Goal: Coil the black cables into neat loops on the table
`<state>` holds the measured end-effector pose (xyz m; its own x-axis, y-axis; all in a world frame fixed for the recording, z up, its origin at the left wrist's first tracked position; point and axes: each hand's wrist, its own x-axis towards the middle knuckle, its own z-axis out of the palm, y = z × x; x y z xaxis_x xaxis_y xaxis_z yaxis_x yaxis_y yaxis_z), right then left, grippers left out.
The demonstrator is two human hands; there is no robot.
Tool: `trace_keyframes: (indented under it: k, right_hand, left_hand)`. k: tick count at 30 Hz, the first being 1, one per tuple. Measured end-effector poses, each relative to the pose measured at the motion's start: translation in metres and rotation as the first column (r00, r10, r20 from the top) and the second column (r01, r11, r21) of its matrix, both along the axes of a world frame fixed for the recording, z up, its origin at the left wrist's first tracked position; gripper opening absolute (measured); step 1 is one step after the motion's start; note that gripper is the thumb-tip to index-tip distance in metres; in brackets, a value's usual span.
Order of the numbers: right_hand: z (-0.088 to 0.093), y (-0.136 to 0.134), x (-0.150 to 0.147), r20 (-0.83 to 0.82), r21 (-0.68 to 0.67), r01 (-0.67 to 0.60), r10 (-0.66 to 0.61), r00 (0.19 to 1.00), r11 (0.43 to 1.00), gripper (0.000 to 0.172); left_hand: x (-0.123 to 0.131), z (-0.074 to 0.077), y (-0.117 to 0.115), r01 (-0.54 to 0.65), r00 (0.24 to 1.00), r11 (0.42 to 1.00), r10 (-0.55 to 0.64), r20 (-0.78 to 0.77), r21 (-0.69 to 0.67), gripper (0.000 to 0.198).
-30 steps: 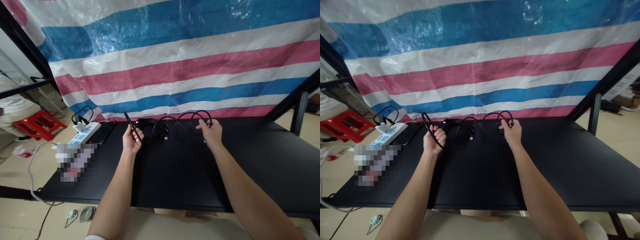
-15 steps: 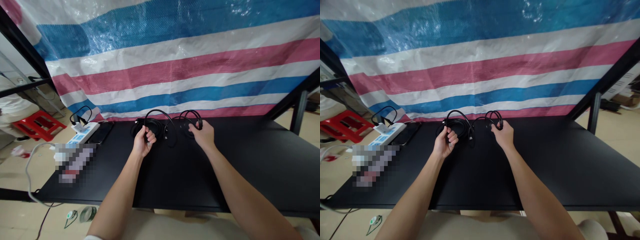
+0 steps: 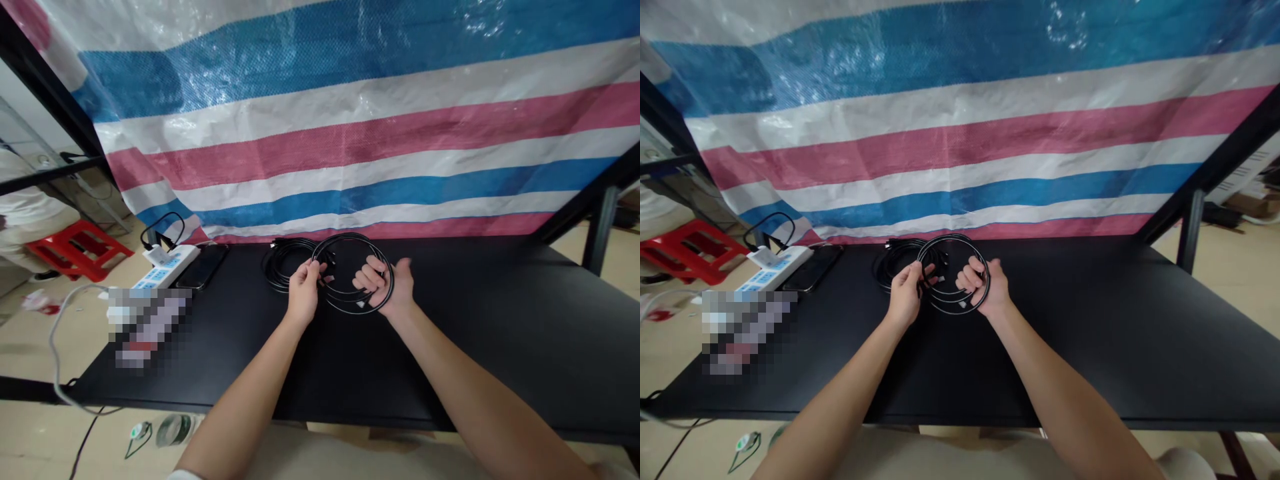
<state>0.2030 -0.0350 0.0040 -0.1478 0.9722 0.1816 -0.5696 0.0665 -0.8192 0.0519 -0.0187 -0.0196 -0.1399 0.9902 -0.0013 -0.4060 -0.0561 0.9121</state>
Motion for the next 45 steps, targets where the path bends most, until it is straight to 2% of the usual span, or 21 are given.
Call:
trace_keyframes:
  k: [2, 4, 6, 8, 11, 13, 16, 18, 19, 22, 25, 27, 29, 32, 34, 35, 37, 39, 42, 45]
  right_hand:
    - [-0.002, 0.001, -0.004, 0.093, -0.054, 0.087, -0.082, 0.992, 0.995, 0.059]
    - [-0.006, 0.005, -0.008, 0.253, -0.109, 0.262, -0.228, 0.94, 0.959, 0.049]
    - [-0.012, 0.009, -0.009, 0.421, -0.076, 0.445, -0.376, 0.825, 0.892, 0.042]
    - [-0.019, 0.01, -0.009, 0.543, 0.047, 0.541, -0.476, 0.692, 0.84, 0.04]
    - [-0.023, 0.01, -0.009, 0.676, 0.273, 0.515, -0.543, 0.498, 0.812, 0.036]
    - [-0.019, 0.009, -0.012, 0.794, 0.371, 0.451, -0.529, 0.299, 0.812, 0.032]
    - [-0.004, 0.015, -0.024, 0.929, 0.358, 0.332, -0.368, -0.033, 0.873, 0.028]
    - [0.008, 0.023, -0.038, 0.952, 0.297, 0.269, -0.262, -0.157, 0.916, 0.031]
    - [0.014, 0.029, -0.045, 0.954, 0.279, 0.247, -0.238, -0.184, 0.928, 0.034]
    - [0.027, 0.049, -0.067, 0.964, 0.22, 0.185, -0.184, -0.19, 0.958, 0.039]
    - [0.029, 0.067, -0.082, 0.97, 0.171, 0.137, -0.143, -0.195, 0.976, 0.042]
    - [0.028, 0.076, -0.086, 0.971, 0.148, 0.132, -0.119, -0.207, 0.98, 0.042]
    - [0.024, 0.081, -0.087, 0.97, 0.133, 0.141, -0.099, -0.222, 0.981, 0.04]
    - [0.02, 0.082, -0.085, 0.964, 0.127, 0.161, -0.083, -0.253, 0.979, 0.036]
    - [0.018, 0.08, -0.084, 0.94, 0.199, 0.156, -0.143, -0.311, 0.967, 0.037]
    - [0.017, 0.078, -0.083, 0.915, 0.263, 0.123, -0.206, -0.347, 0.957, 0.039]
    - [0.014, 0.074, -0.081, 0.85, 0.379, -0.028, -0.36, -0.384, 0.925, 0.034]
    - [0.01, 0.07, -0.078, 0.818, 0.415, -0.221, -0.468, -0.335, 0.883, 0.028]
    - [0.002, 0.06, -0.071, 0.843, 0.374, -0.386, -0.483, -0.238, 0.843, 0.038]
    - [-0.01, 0.048, -0.063, 0.872, 0.322, -0.432, -0.442, -0.211, 0.843, 0.057]
  left_hand:
    - [0.0, 0.004, -0.003, 0.039, 0.998, 0.999, -0.039, 0.041, 0.005, 0.046]
    - [-0.002, 0.008, -0.004, 0.037, 0.997, 0.999, -0.039, 0.07, 0.027, 0.041]
    - [-0.006, 0.011, -0.003, 0.035, 0.995, 0.998, -0.038, 0.091, 0.044, 0.036]
    - [-0.01, 0.013, 0.0, 0.044, 0.993, 0.998, -0.05, 0.105, 0.053, 0.045]
    - [-0.019, 0.013, 0.005, 0.031, 0.993, 0.997, -0.039, 0.111, 0.072, 0.037]
    - [-0.027, 0.013, 0.009, 0.006, 0.994, 0.997, -0.014, 0.11, 0.074, 0.027]
    - [-0.042, 0.015, 0.017, -0.047, 0.993, 0.999, 0.044, 0.111, 0.025, 0.023]
    - [-0.051, 0.016, 0.022, -0.104, 0.989, 0.994, 0.106, 0.1, -0.024, 0.023]
    - [-0.055, 0.016, 0.024, -0.147, 0.985, 0.988, 0.15, 0.085, -0.036, 0.022]
    - [-0.064, 0.015, 0.03, -0.333, 0.942, 0.943, 0.332, -0.038, 0.002, 0.018]
    - [-0.072, 0.01, 0.032, -0.465, 0.814, 0.882, 0.458, -0.357, 0.073, 0.018]
    - [-0.075, 0.007, 0.033, -0.455, 0.683, 0.883, 0.427, -0.593, 0.112, 0.02]
    - [-0.077, 0.003, 0.033, -0.397, 0.556, 0.909, 0.346, -0.756, 0.125, 0.021]
    - [-0.074, -0.003, 0.034, -0.33, 0.413, 0.935, 0.266, -0.871, 0.129, 0.02]
    - [-0.07, -0.006, 0.033, -0.313, 0.356, 0.938, 0.261, -0.897, 0.149, 0.021]
    - [-0.069, -0.007, 0.033, -0.31, 0.34, 0.938, 0.261, -0.903, 0.155, 0.022]
    - [-0.068, -0.008, 0.032, -0.318, 0.334, 0.936, 0.262, -0.906, 0.154, 0.022]
    - [-0.07, -0.007, 0.031, -0.33, 0.366, 0.931, 0.279, -0.888, 0.156, 0.02]
    - [-0.074, -0.006, 0.031, -0.342, 0.439, 0.926, 0.306, -0.845, 0.158, 0.02]
    - [-0.076, -0.003, 0.029, -0.35, 0.483, 0.927, 0.304, -0.821, 0.136, 0.016]
